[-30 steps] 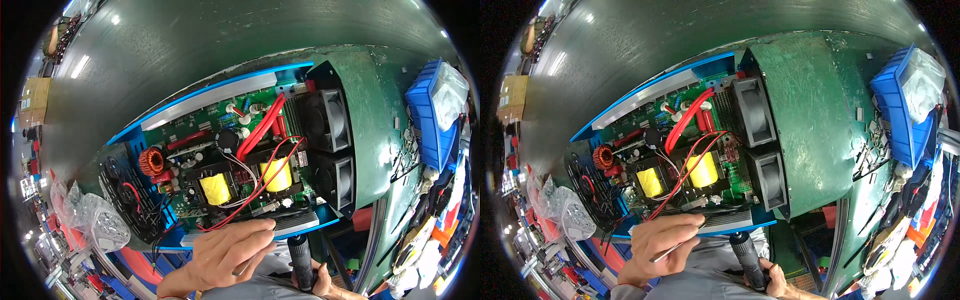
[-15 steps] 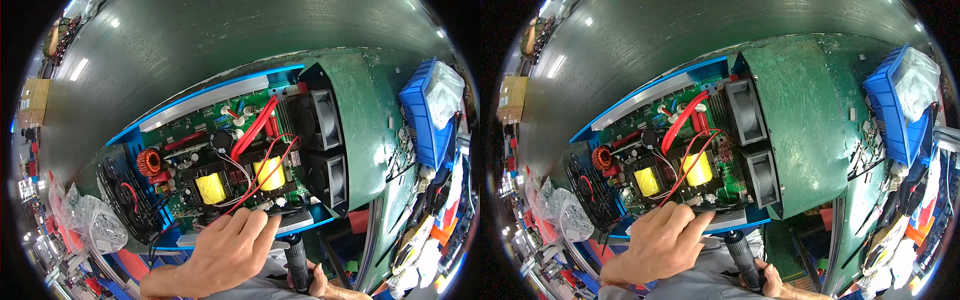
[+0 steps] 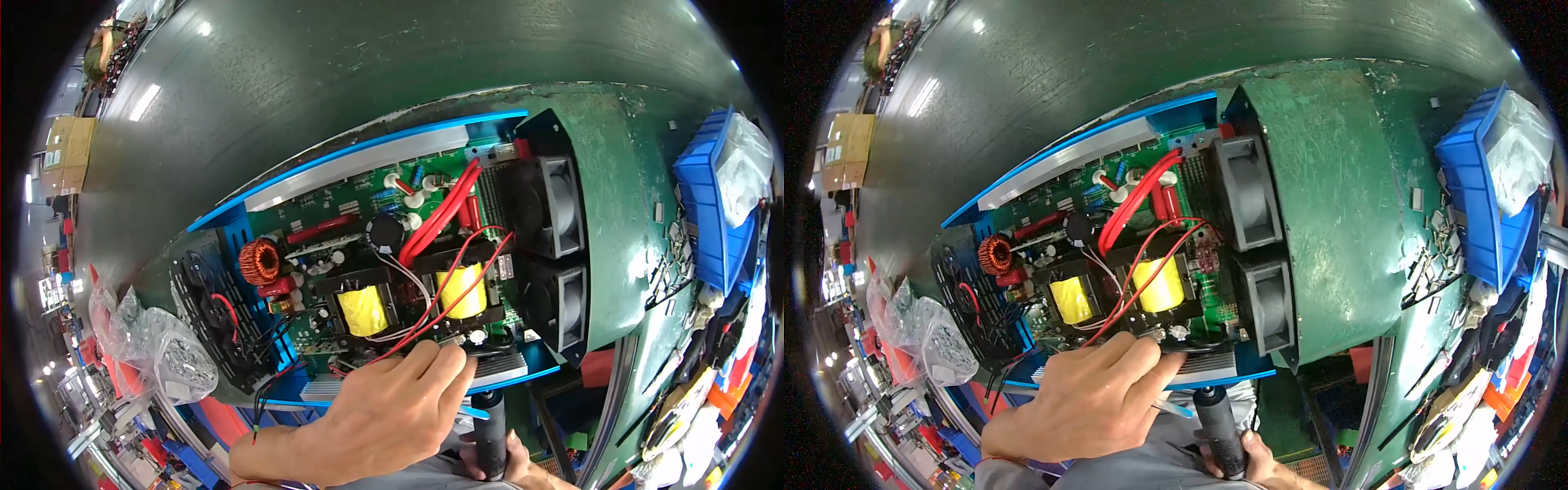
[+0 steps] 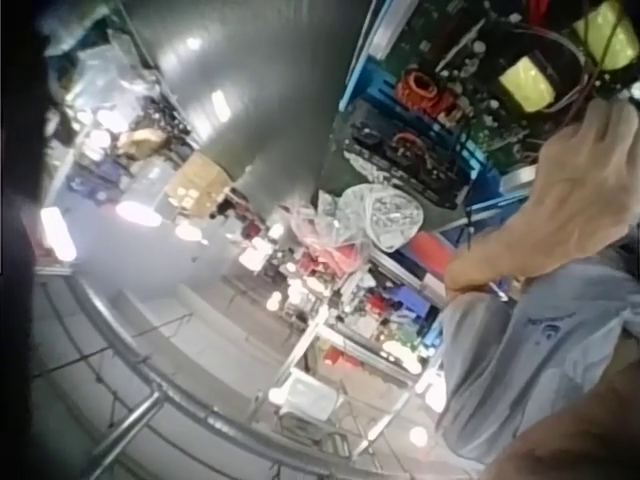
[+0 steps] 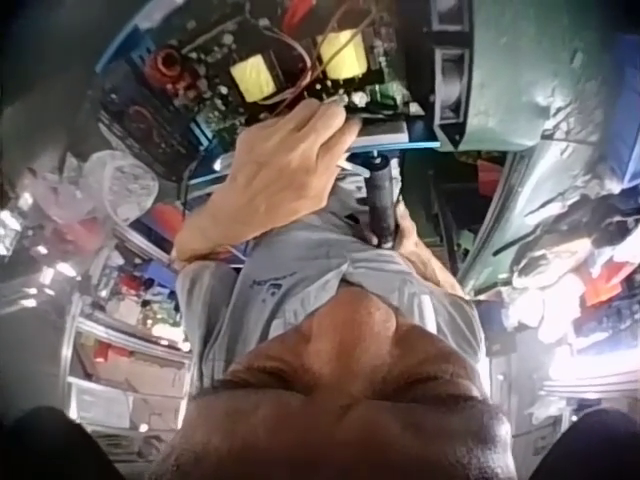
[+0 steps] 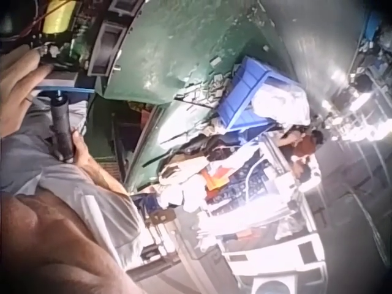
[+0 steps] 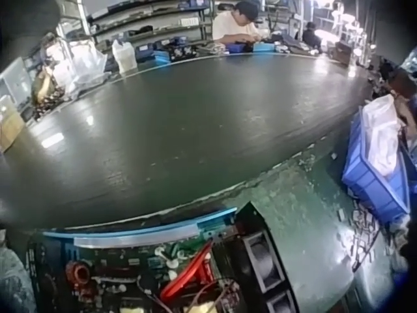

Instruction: Assembling and wiring the internal components of a power inverter unit on a factory assembly line.

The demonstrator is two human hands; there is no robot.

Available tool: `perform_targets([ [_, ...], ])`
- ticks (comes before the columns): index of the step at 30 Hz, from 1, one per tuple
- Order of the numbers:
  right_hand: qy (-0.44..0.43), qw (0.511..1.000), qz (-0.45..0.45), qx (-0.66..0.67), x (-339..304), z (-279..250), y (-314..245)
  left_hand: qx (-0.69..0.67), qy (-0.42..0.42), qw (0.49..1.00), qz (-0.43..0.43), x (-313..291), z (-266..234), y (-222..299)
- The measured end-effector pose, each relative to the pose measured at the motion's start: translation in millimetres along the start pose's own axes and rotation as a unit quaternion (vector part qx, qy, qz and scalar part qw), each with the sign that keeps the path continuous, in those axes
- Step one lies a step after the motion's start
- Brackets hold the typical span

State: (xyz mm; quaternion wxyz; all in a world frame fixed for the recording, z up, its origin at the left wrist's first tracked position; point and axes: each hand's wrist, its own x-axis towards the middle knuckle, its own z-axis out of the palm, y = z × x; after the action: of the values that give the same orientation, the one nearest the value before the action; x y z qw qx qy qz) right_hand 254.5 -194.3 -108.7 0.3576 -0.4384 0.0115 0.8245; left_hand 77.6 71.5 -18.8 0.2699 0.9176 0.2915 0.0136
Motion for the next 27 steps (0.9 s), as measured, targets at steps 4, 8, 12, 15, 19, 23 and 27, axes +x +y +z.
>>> perform_targets([
  [4, -0.191, 0.944, 0.106, 0.249, 4, -23, 16, -0.004, 0.028, 0.999, 0.018, -1, 5, -1],
  [8, -0.080, 0.995, 0.040, -0.031, -4, -23, -10, 0.054, 0.103, 0.993, -0.004, -15, 16, -2],
  [12, 0.147, 0.941, -0.181, -0.245, -35, -33, 8, 0.063, 0.175, 0.977, -0.100, -74, -33, 30],
  [15, 0.223, 0.861, -0.308, -0.339, -32, -32, -21, 0.071, 0.584, 0.790, -0.172, -126, -4, 4],
  [19, 0.347, 0.787, -0.369, -0.353, -1, -8, -84, 0.209, 0.535, 0.758, -0.308, -188, 7, -38],
  [23, 0.436, 0.575, -0.419, -0.551, 33, 19, -161, 0.162, 0.592, 0.652, -0.446, -218, 46, -57],
  [27, 0.430, 0.446, -0.553, -0.557, 43, 11, -172, 0.213, 0.551, 0.664, -0.459, -233, 102, -72],
])
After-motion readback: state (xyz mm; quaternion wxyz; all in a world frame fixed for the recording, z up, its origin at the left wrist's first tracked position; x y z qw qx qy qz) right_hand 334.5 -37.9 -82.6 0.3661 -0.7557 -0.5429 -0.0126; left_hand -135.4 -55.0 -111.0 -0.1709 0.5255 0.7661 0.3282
